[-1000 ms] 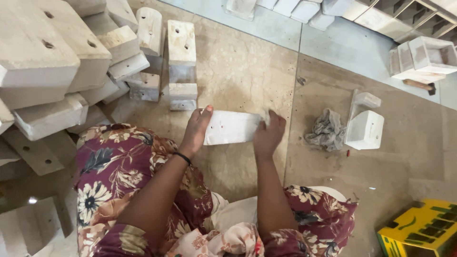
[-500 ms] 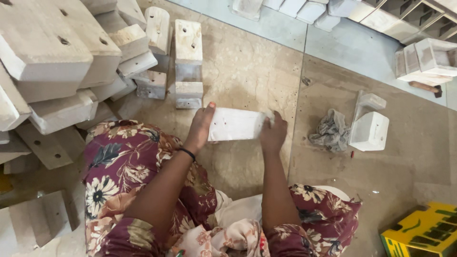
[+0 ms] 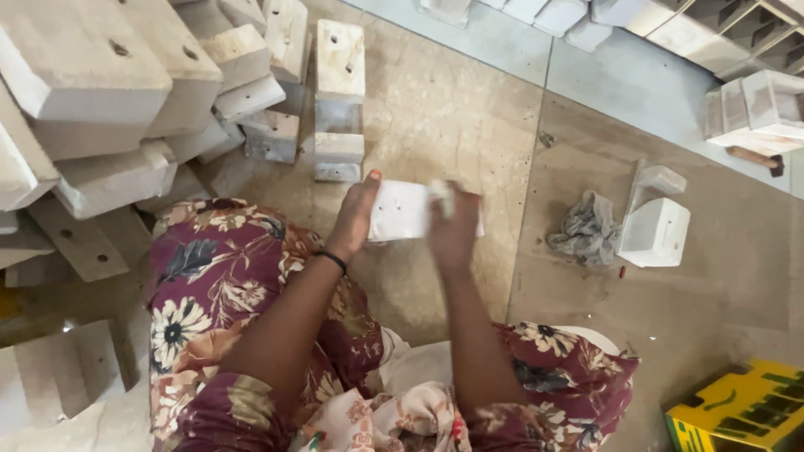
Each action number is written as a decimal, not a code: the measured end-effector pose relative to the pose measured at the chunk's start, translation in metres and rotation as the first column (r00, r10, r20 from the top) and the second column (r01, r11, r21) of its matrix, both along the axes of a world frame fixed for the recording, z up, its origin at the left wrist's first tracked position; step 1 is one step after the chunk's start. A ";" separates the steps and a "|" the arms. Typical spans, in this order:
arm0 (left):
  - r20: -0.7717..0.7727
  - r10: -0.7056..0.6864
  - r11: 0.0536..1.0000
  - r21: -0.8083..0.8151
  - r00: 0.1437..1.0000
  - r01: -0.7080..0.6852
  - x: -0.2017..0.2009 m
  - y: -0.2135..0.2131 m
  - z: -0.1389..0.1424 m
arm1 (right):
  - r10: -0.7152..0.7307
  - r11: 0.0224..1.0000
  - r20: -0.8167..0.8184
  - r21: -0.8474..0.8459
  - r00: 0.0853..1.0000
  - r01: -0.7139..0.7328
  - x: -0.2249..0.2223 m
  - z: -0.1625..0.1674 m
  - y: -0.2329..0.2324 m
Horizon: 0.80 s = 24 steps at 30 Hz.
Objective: The person sits on the floor and wipes white wooden toy parts one at a time with a cloth, turning each piece to clean its sides, then sets the wiped piece on a growing pile of finished parts. The parts appear to be components of wooden toy buses stacked nearby.
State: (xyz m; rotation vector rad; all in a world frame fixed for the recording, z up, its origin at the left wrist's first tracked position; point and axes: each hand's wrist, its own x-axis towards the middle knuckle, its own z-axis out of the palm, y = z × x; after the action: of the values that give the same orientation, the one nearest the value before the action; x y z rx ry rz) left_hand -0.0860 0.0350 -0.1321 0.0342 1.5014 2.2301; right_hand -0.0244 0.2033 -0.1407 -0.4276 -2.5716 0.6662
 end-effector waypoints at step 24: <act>0.152 -0.026 0.999 0.034 0.988 0.022 0.004 -0.002 0.009 | -0.207 0.975 -0.075 -0.094 0.975 0.200 0.008 0.006 0.052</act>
State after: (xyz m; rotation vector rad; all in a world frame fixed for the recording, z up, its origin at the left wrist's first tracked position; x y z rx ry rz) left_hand -0.0823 0.0326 -0.1233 -0.1053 1.3769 2.1849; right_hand -0.0167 0.2553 -0.1349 -0.6672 -2.3848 0.7057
